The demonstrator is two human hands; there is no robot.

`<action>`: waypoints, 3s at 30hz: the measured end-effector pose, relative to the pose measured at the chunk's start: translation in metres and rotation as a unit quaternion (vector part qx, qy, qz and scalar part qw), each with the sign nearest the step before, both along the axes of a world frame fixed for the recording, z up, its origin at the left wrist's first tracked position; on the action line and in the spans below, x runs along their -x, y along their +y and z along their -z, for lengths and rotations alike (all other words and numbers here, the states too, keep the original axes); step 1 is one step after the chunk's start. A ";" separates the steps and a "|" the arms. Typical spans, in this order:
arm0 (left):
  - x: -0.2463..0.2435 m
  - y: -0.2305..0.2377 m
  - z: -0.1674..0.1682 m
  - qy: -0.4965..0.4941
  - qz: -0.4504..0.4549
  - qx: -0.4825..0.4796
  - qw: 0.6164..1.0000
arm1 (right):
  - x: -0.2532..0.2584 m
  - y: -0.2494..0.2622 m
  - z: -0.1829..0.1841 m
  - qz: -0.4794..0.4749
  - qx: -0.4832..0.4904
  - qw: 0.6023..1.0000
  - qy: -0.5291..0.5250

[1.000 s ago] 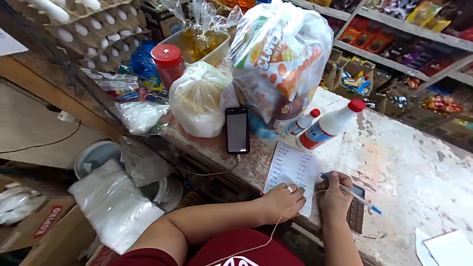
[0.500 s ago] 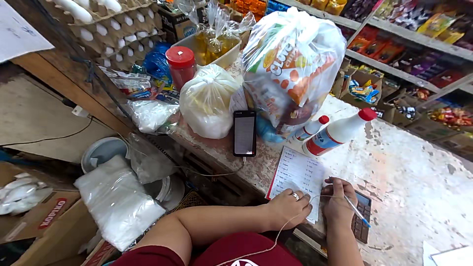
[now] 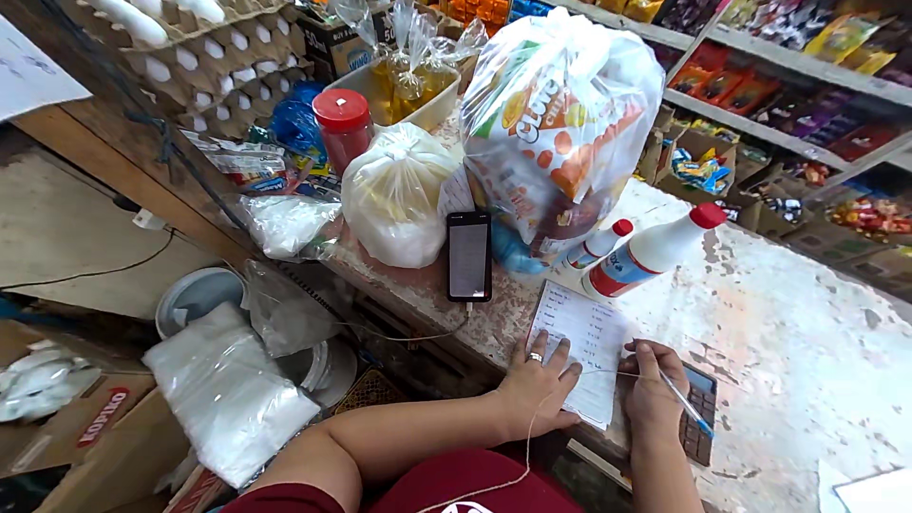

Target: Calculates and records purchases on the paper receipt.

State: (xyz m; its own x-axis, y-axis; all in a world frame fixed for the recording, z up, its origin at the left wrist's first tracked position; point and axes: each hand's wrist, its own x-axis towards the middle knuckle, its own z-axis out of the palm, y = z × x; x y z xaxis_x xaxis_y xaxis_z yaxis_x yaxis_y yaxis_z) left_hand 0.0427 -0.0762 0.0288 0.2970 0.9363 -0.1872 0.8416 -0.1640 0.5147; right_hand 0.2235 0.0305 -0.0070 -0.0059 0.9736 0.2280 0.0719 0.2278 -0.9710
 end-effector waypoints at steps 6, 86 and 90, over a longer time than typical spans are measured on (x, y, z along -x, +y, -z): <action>-0.005 -0.002 -0.004 0.016 -0.001 0.017 1.000 | -0.001 0.000 0.000 -0.012 -0.004 1.000 0.013; -0.040 -0.013 0.005 0.182 0.148 -0.074 0.969 | 0.024 -0.026 -0.012 -0.012 0.045 0.981 -0.187; -0.041 -0.012 0.005 0.173 0.142 -0.063 0.973 | 0.023 -0.026 -0.013 -0.017 0.046 0.980 -0.194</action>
State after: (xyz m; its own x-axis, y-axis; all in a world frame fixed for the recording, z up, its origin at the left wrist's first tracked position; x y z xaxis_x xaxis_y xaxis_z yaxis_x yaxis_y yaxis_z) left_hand 0.0839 -0.0884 0.0236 0.4870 0.8477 -0.2103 0.8722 -0.4591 0.1689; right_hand 0.2004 0.0042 0.0058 -0.1071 0.9878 0.1134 0.4330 0.1491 -0.8890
